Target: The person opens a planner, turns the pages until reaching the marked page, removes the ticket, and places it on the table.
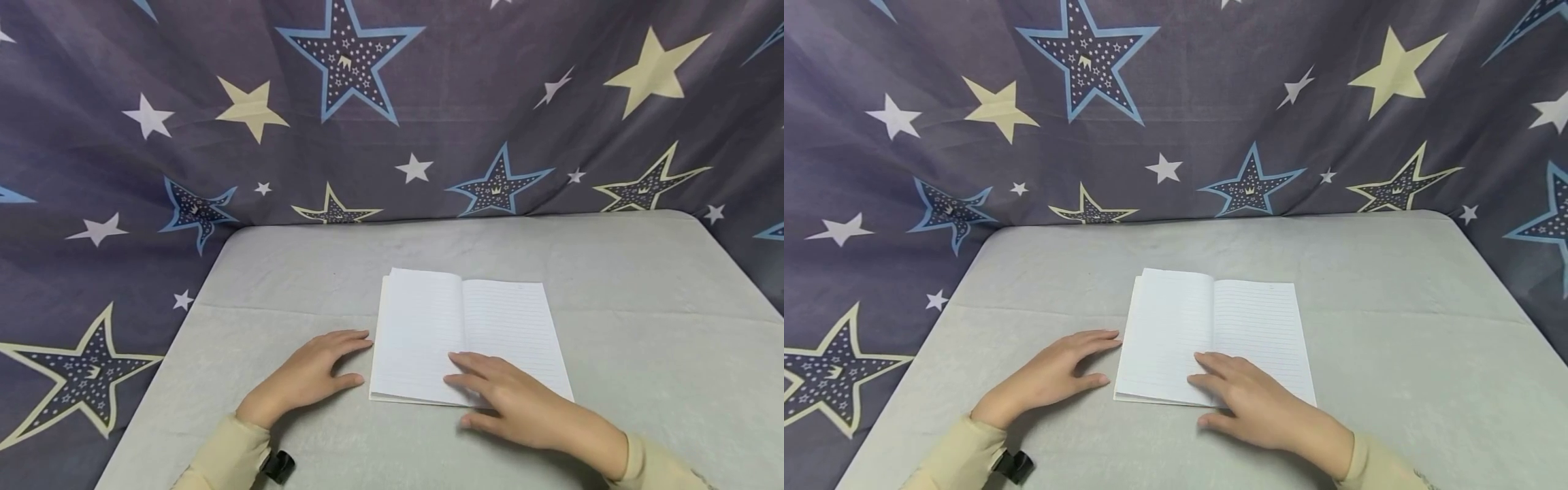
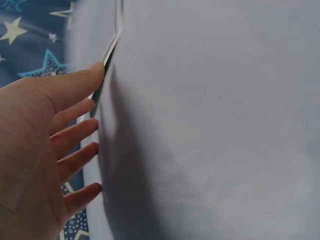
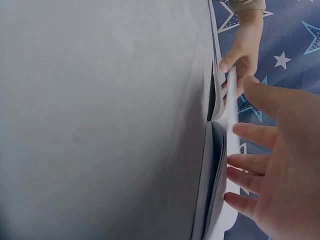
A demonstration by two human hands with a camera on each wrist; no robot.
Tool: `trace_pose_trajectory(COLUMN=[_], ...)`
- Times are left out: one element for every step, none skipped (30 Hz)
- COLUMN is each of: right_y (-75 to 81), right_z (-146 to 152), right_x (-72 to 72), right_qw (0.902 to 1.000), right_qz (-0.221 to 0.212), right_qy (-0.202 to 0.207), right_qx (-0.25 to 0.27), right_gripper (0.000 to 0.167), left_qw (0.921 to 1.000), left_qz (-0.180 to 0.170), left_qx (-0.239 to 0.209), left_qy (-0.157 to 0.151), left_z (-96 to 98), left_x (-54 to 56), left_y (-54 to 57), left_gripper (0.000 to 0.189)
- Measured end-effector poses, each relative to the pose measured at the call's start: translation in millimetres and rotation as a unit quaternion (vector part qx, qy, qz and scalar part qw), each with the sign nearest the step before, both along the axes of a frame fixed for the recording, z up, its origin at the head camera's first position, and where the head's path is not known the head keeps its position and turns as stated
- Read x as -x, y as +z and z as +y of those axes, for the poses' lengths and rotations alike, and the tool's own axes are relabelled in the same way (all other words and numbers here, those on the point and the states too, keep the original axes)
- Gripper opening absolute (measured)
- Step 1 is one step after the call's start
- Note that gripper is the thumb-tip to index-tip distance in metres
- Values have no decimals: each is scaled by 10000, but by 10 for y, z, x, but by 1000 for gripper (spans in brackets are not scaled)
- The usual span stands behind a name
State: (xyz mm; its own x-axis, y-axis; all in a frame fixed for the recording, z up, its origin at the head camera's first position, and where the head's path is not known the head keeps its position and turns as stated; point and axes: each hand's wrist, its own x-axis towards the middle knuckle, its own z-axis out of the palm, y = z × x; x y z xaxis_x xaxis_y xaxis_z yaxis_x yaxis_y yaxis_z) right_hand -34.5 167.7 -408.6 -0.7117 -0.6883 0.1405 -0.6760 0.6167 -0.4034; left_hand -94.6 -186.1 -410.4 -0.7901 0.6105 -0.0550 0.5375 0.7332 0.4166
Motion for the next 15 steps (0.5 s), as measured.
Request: trace_pose_trajectory(right_y=[-5, -9, -13, -16, -20, -21, -23, -23, -23, -23, -22, -20, -17, -14, -12], right_z=[1, 2, 3, 4, 5, 4, 4, 4, 4, 5, 7, 10, 16, 26, 38], right_x=[1, 2, 5, 8, 11, 14, 18, 21, 23, 24, 24, 23, 20, 17, 15], right_qw=[10000, 9999, 9999, 9999, 9998, 9998, 9997, 9997, 9997, 9997, 9997, 9998, 9998, 9998, 9998], right_qz=[-21, -42, -48, -58, -70, -76, -86, -100, -117, -133, -145, -138, -131, -103, -60], right_qy=[27, 51, 65, 70, 74, 77, 78, 80, 88, 99, 114, 131, 146, 160, 171], right_qx=[-34, -79, -109, -141, -167, -184, -197, -205, -197, -187, -162, -109, -45, 29, 118], right_gripper=[54, 53, 52, 52, 51, 51, 51, 50, 50, 49, 49, 48, 46, 45, 43], left_qw=[10000, 9999, 9997, 9996, 9995, 9994, 9995, 9995, 9997, 9998, 9999, 9999, 9999, 9998, 9997], left_qz=[-27, -52, -71, -75, -59, -29, -3, 14, 36, 40, 37, 9, -29, -38, -46], left_qx=[-44, -94, -140, -191, -225, -252, -258, -256, -228, -189, -135, -93, -49, 3, 57], left_qy=[56, 120, 174, 212, 232, 228, 205, 168, 107, 40, -33, -93, -139, -184, -225], left_z=[-6, -6, 0, 13, 31, 54, 80, 108, 137, 166, 193, 219, 240, 259, 273], left_x=[4, 7, 8, 8, 7, 6, 2, -5, -12, -20, -28, -37, -46, -52, -58], left_y=[14, 28, 42, 55, 63, 66, 69, 70, 67, 61, 53, 48, 45, 39, 33], left_gripper=[57, 54, 52, 49, 48, 47, 47, 48, 49, 51, 54, 56, 58, 60, 61])
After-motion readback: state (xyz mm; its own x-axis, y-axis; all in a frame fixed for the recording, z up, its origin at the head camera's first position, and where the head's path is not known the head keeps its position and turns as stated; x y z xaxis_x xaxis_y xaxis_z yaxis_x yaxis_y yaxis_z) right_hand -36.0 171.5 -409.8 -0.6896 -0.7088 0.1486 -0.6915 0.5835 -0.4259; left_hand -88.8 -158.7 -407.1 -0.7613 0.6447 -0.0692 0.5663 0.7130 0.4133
